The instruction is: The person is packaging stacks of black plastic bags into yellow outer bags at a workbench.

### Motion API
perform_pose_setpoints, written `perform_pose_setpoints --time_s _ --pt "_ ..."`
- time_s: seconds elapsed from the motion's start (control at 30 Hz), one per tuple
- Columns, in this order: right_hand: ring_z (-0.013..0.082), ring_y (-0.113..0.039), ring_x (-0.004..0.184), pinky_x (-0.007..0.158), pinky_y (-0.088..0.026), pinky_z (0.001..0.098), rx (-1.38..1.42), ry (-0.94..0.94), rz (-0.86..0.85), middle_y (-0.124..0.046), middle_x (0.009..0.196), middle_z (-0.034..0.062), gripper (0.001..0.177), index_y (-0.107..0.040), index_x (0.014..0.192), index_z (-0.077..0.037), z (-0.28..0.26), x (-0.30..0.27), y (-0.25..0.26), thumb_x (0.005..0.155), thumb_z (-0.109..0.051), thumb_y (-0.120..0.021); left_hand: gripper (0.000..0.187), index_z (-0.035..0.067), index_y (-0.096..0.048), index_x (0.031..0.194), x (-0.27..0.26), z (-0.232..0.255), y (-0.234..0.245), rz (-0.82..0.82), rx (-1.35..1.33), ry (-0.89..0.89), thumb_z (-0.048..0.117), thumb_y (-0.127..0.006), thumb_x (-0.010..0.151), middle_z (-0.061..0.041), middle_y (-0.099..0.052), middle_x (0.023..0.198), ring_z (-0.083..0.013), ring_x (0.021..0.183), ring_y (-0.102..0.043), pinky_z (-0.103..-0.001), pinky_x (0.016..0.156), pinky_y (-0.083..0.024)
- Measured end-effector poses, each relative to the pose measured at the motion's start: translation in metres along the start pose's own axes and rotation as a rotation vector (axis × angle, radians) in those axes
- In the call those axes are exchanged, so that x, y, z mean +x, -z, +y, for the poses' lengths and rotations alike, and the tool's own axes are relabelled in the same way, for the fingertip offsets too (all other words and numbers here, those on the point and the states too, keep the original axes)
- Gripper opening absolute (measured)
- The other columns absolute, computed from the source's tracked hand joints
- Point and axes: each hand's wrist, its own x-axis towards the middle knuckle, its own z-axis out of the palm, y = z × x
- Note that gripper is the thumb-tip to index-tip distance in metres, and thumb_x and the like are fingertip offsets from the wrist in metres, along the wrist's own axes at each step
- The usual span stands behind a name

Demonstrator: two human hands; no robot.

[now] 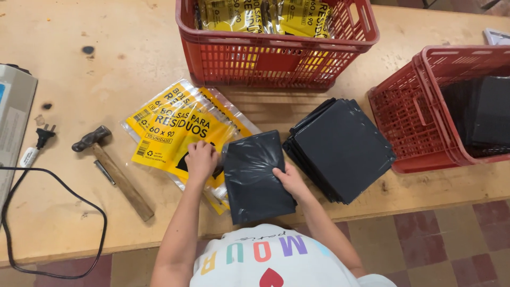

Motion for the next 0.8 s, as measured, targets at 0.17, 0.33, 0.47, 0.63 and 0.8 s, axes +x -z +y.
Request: perform_pose_setpoints --time_s 0.17,0.33,0.47,0.63,0.8 --pt "0.0166 -0.067 0.082 0.070 -0.059 0.0361 -0.087 0.050 -0.005 -0.075 0.094 0.0100 0.020 -0.071 0.112 -0.008 -0.031 -0.022 0.022 0.093 -0.012 -0.068 0.025 0.011 -0.061 0.085 -0.005 0.007 -0.019 0.034 0.060 0.018 0.022 -0.083 0.079 -0.006 -0.049 0.102 -0.0357 0.120 -0.042 -0.060 0.093 -0.045" --pt "0.0161 -0.068 0.080 0.069 -0.060 0.0364 -0.095 0.051 -0.006 -0.076 0.094 0.0090 0.021 -0.072 0.112 -0.008 -0.044 -0.030 0.029 0.092 -0.012 -0.068 0.015 0.013 -0.064 0.083 0.003 -0.006 -0.052 0.138 0.147 0.026 0.019 -0.078 0.086 -0.004 -0.047 0.100 -0.0320 0.118 -0.042 -0.056 0.092 -0.045" --pt "0.0180 -0.070 0.078 0.065 -0.061 0.0367 -0.042 0.050 -0.032 -0.076 0.092 0.0116 0.023 -0.071 0.115 -0.008 -0.045 -0.031 0.026 0.093 -0.011 -0.067 0.009 0.012 -0.066 0.086 0.005 -0.013 -0.054 0.151 0.096 0.046 0.016 -0.072 0.091 -0.003 -0.048 0.101 -0.0310 0.121 -0.042 -0.056 0.094 -0.046" --pt "0.0189 -0.070 0.073 0.060 -0.062 0.0363 0.028 0.061 -0.090 -0.075 0.086 0.0119 0.022 -0.072 0.113 -0.009 -0.035 -0.024 0.019 0.092 -0.009 -0.068 0.006 0.011 -0.066 0.090 -0.001 -0.014 -0.056 0.193 0.088 0.020 0.016 -0.068 0.093 -0.003 -0.051 0.101 -0.0312 0.120 -0.044 -0.056 0.095 -0.046" --pt "0.0187 -0.069 0.071 0.058 -0.062 0.0364 0.029 0.082 -0.054 -0.074 0.087 0.0150 0.021 -0.069 0.115 -0.006 -0.019 -0.013 0.024 0.095 -0.010 -0.064 0.051 0.007 -0.062 0.106 -0.020 0.025 -0.014 0.165 0.197 -0.011 0.039 -0.084 0.073 -0.011 -0.054 0.114 -0.0380 0.129 -0.042 -0.071 0.098 -0.042"
